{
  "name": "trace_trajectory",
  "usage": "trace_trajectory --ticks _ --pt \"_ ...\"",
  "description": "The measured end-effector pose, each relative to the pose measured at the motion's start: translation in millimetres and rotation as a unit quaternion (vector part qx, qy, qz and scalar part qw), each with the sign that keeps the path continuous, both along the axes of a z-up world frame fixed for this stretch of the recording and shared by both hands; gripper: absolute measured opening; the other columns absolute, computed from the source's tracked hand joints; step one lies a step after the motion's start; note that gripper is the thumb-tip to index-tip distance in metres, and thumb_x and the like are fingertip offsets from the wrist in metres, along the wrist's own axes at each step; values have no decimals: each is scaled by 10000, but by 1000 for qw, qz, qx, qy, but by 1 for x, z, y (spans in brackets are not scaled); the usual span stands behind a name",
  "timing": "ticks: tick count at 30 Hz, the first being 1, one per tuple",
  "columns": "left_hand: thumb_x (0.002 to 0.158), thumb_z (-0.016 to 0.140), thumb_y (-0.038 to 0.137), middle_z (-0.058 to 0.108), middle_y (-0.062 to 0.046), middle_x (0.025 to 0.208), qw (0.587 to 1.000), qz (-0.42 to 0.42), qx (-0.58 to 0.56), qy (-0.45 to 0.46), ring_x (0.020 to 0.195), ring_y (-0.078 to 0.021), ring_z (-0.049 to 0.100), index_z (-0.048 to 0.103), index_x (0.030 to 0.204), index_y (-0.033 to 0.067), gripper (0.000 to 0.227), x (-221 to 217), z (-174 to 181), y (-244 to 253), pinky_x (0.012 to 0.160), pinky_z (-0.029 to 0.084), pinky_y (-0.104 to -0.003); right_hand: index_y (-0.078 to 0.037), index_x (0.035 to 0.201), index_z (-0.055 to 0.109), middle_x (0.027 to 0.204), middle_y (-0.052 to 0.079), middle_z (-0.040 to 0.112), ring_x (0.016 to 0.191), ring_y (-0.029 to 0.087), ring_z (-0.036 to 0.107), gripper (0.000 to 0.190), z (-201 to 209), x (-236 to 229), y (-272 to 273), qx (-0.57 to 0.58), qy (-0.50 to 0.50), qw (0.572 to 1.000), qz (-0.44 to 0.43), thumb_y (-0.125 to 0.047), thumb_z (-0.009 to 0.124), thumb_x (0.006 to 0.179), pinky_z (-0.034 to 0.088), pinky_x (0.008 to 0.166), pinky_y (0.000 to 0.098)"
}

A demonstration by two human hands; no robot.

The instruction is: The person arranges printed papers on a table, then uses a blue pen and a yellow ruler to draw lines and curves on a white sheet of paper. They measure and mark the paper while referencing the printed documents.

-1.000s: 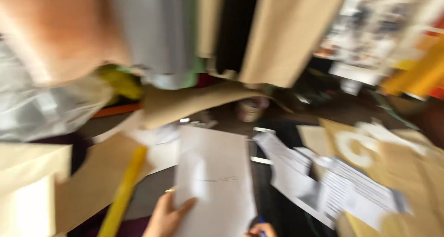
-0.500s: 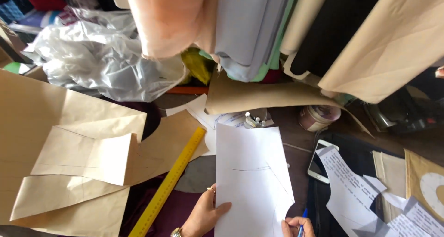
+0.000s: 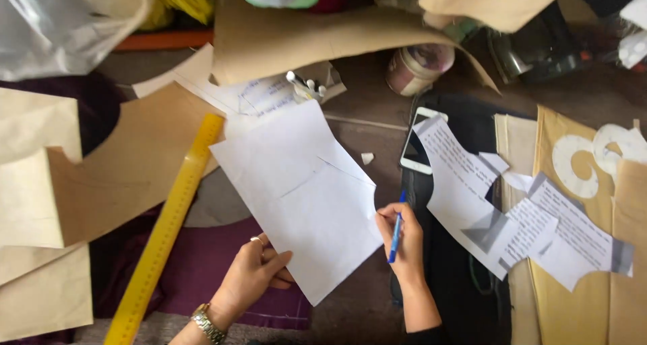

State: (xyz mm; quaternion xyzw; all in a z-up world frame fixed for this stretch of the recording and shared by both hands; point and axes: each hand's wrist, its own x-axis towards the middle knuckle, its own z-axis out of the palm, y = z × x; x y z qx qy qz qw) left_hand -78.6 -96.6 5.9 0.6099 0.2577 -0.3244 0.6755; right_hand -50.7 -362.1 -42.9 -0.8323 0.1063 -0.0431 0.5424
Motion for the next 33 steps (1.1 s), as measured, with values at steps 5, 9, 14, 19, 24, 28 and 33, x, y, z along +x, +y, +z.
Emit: trace_trajectory --ticks 5,9,14,19,24,28,33 --pt "880 657 82 740 -248 670 998 -24 21 48 658 -314 783 482 799 -38 228 -8 1 -5 532 637 -352 -78 903 581 880 40 637 804 131 619 110 -15 -4 -5 5 -1 999 32 -131 671 870 508 773 244" --pt "880 656 95 785 -280 692 997 -33 25 63 619 -318 778 475 734 -38 269 -12 -6 -7 517 630 -343 -77 909 588 881 36 641 806 130 618 113 -14 -2 -5 -6 20 999 28 -137 675 868 521 768 240" --pt "878 634 56 780 -284 712 996 -30 52 67 621 -319 756 650 954 -110 184 -7 -1 -4 579 640 -360 -87 883 585 834 29 667 777 119 639 115 -10 -3 -2 -13 8 1000 26 -133 686 854 513 714 239" --pt "859 634 -21 786 -336 733 998 -30 49 31 613 -358 760 656 962 -144 163 -20 -36 7 582 652 -408 -102 867 596 797 17 653 728 102 631 99 -10 -22 -1 6 6 1000 -16 -104 693 848 500 646 224" --pt "863 620 -61 799 -343 775 994 -44 94 -17 637 -406 766 691 979 -159 168 -13 -54 21 641 664 -461 -83 849 572 700 27 612 600 72 587 140 -8 -47 0 38 12 999 -26 -28 700 834 462 552 200" --pt "896 638 18 733 -283 633 988 -74 126 -47 564 -348 728 633 762 -145 211 1 -49 24 580 656 -439 -77 865 571 655 22 579 572 62 557 153 -14 -58 -1 52 17 998 -36 -12 708 841 479 535 202" --pt "871 641 -14 695 -307 643 989 -54 123 -56 540 -366 723 678 830 -197 192 -4 -40 14 579 648 -405 -107 874 594 792 26 662 694 109 636 109 -16 -44 -4 -16 -32 998 -43 -48 678 837 498 636 236"
